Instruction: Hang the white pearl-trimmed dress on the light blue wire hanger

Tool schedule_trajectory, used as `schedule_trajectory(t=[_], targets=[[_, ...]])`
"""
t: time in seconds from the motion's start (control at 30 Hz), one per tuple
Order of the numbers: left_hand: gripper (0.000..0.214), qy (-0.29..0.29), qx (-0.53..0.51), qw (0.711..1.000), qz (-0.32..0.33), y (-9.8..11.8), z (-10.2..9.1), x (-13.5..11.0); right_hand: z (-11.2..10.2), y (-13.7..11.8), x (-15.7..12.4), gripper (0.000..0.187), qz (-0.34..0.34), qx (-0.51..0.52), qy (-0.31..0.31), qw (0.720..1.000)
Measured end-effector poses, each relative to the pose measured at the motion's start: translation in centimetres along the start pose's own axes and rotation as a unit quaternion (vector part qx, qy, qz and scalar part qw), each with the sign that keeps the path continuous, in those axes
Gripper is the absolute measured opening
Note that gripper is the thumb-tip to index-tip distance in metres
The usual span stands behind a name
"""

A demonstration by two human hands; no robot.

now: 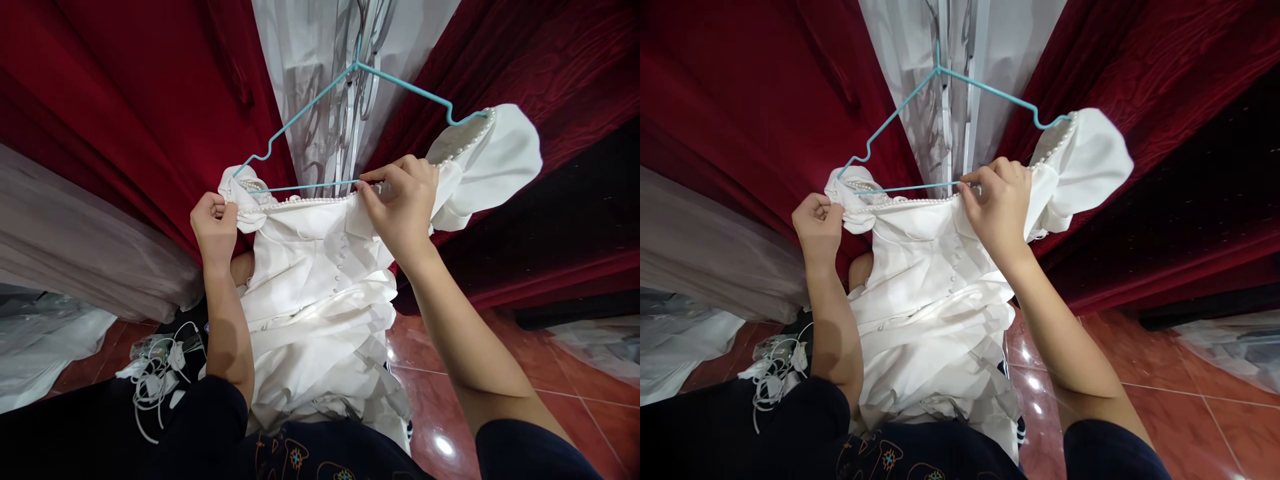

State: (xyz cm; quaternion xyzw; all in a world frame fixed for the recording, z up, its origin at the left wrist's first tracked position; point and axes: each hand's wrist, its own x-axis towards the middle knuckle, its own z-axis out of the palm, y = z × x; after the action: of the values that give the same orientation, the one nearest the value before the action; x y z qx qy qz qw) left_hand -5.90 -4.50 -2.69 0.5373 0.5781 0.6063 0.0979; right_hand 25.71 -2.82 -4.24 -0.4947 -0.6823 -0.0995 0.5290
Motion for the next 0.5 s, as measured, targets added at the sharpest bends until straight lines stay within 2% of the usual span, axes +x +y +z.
schedule_trajectory(t=[0.17, 0.23, 0.3, 0.37, 0.43, 0.5], targets=[[0.012, -0.076, 0.055, 0.995, -0.034, -0.1, -1.5, -0.5, 0.3, -0.6, -0.3, 0.021, -0.004, 0.011, 0.006, 1.000], [0.010, -0.090, 0.072, 0.993, -0.026, -0.1, -1.7, -0.7, 0.8, -0.8, -0.4, 0.026, -0.003, 0.014, 0.002, 1.000], [0.016, -0.092, 0.083, 0.992, 0.035, 0.2, -1.5, -1.1, 1.1, -0.9, -0.4, 0.030, 0.005, 0.013, 0.001, 1.000], [0.021, -0.090, 0.078, 0.984, 0.133, 1.1, -0.8, -1.6, 1.3, -0.9, -0.4, 0.032, 0.015, 0.013, -0.002, 1.000], [0.023, -0.077, 0.060, 0.969, 0.226, 2.6, 0.2, -1.9, 1.2, -0.9, -0.3, 0.033, 0.023, 0.015, -0.004, 1.000], [0.026, -0.064, 0.049, 0.956, 0.282, 4.1, 1.6, -1.8, 0.9, -1.1, -0.4, 0.032, 0.022, 0.016, -0.002, 1.000]])
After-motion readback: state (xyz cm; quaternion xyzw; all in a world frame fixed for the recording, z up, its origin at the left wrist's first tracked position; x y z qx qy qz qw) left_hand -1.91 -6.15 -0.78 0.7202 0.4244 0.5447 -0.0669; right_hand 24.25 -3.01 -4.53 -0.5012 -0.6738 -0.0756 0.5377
